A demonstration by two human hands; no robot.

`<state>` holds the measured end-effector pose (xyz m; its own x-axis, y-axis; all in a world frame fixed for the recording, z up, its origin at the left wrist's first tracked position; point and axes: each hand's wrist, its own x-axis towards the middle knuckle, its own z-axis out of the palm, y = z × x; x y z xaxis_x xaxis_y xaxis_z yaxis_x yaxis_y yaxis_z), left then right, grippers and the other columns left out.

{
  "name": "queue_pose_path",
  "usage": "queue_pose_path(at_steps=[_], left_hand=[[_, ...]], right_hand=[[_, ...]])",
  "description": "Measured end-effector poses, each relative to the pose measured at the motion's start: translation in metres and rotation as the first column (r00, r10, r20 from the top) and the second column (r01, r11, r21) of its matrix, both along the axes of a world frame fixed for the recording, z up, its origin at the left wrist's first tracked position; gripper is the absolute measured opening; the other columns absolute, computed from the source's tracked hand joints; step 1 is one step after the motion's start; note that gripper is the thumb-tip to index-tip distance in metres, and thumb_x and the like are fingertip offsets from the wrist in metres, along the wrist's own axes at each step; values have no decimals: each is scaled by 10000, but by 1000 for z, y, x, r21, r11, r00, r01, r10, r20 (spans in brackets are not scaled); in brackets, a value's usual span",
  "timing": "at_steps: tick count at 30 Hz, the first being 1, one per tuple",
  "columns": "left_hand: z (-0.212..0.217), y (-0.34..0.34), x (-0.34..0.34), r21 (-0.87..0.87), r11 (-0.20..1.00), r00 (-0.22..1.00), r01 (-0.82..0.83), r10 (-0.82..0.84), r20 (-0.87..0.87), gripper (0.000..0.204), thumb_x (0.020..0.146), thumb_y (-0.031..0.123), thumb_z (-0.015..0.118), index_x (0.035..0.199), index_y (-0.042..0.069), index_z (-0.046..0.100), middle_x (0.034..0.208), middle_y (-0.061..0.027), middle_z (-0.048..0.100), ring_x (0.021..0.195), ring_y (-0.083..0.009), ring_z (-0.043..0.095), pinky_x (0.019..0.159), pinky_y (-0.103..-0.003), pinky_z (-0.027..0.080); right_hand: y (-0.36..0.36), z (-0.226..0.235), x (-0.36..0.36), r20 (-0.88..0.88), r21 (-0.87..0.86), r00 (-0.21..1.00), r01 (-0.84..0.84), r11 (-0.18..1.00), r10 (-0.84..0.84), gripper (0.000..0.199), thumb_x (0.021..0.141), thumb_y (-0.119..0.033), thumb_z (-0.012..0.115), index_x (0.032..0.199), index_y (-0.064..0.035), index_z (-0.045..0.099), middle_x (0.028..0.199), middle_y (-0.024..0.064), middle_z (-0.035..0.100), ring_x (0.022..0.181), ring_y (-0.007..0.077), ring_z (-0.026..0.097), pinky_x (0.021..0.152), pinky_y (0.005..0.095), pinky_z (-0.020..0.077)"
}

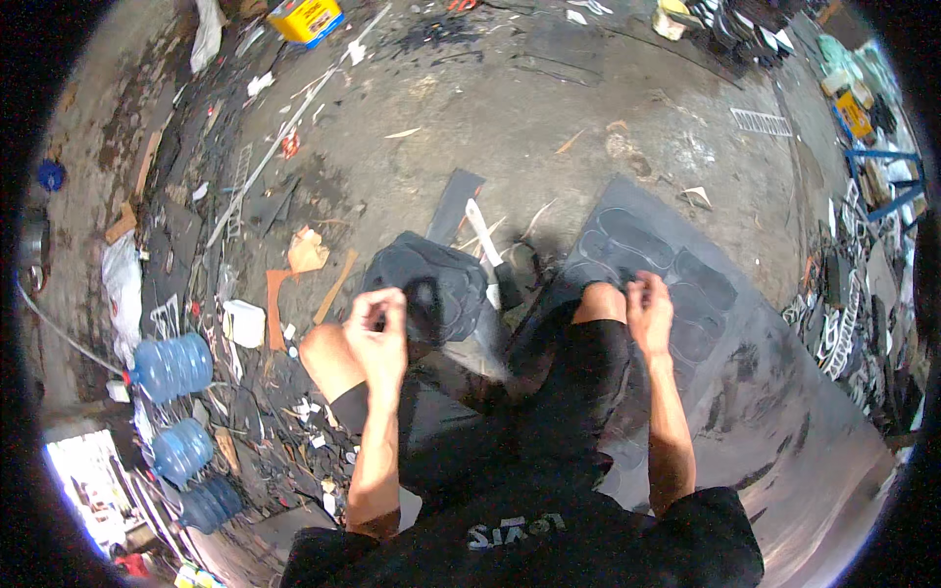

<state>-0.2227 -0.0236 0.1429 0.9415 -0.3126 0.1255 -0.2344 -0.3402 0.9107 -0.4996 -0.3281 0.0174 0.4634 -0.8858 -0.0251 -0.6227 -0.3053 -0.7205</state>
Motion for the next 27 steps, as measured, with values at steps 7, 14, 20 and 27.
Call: queue_pose_path(at_steps=[7,14,20,27], left_hand=[[13,56,99,161,986,992,35,-15,-124,364,1049,317,624,1173,-15,709,1026,-120,759,1015,-195,688,978,-351,503],[-82,27,213,48,988,983,144,-138,-122,442,927,208,757,1305,8,644,1265,-173,694,1173,-248,651,1003,-385,509],[-158,-9,201,-226,964,822,141,-241,-516,447,925,62,681,1359,10,591,1403,-199,591,1281,-271,580,1085,-376,449],[-133,-14,236,-295,955,723,28,-223,-654,652,849,339,781,1429,123,579,1452,-111,570,1392,-287,456,1164,-530,290]], right_hand=[[110,-105,191,-214,-16,934,-297,955,287,356,929,-244,686,1201,-44,574,1142,262,628,1053,468,631,893,520,522],[265,-75,261,-297,-198,928,-290,936,225,746,892,-415,731,1428,36,471,1386,247,538,1368,412,455,1143,569,362],[294,-79,262,-311,-212,940,-211,954,139,571,874,-220,717,1354,9,509,1445,213,510,1427,370,423,1178,554,309],[301,-53,231,73,143,993,77,987,-88,325,904,-80,680,1197,-54,542,1088,239,694,1078,445,683,864,523,543]])
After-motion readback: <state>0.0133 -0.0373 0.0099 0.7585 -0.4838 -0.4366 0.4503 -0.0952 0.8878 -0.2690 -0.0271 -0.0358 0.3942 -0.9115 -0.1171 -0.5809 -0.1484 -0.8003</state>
